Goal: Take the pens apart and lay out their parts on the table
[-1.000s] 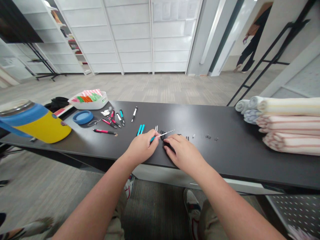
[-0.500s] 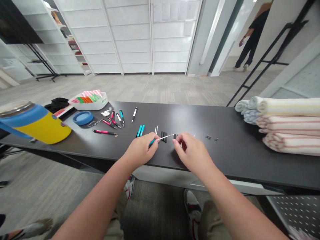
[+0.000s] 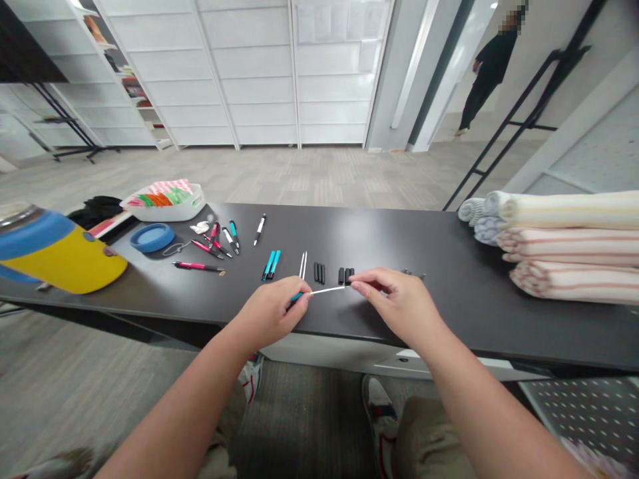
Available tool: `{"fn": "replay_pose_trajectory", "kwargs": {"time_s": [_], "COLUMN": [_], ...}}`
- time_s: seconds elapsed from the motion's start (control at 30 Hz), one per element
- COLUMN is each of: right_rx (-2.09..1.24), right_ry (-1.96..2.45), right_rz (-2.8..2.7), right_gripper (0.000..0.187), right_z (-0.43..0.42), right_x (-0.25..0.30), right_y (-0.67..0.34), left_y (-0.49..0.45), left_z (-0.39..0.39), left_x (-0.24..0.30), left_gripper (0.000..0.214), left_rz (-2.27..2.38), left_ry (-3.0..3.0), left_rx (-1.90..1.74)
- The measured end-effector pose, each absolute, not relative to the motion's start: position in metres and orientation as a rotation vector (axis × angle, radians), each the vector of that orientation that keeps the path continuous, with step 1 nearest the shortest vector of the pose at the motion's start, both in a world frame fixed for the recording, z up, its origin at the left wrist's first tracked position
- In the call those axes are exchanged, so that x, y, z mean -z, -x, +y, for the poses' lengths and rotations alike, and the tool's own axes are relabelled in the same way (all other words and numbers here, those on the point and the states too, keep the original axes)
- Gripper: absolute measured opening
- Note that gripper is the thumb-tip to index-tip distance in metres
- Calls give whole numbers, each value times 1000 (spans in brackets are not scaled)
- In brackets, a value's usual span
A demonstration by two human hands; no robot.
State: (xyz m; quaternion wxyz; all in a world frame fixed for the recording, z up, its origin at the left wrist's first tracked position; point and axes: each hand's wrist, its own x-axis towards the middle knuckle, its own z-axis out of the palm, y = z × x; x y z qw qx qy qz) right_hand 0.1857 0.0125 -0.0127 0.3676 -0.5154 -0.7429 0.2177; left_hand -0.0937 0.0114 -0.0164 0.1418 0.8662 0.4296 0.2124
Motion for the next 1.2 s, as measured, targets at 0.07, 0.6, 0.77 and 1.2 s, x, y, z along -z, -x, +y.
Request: {"fn": "replay_pose_trajectory", "kwargs": {"time_s": [0.07,0.6,0.77,1.2], "right_rx": [-485,-217,-172,-188], "right_ry": [1498,1686,1650,1634], "right_rz": [-1762,-2163,-2211,-2293], "right_gripper": [19,17,11,9], "right_z": [18,18,17,18], "right_x": [13,16,14,14], "right_y": [-202,-225,-223,-208], "left_y": [94,90,91,91], "left_z": [12,14,15,15], "left_x": [16,13,15,15], "left_gripper": [17,18,17,17], "left_rz": [1245,1280,1290,1309], "left_ry": [-2460,-2371,-2349,-2369], "left_rx": [-658,-699,-695,-673]}}
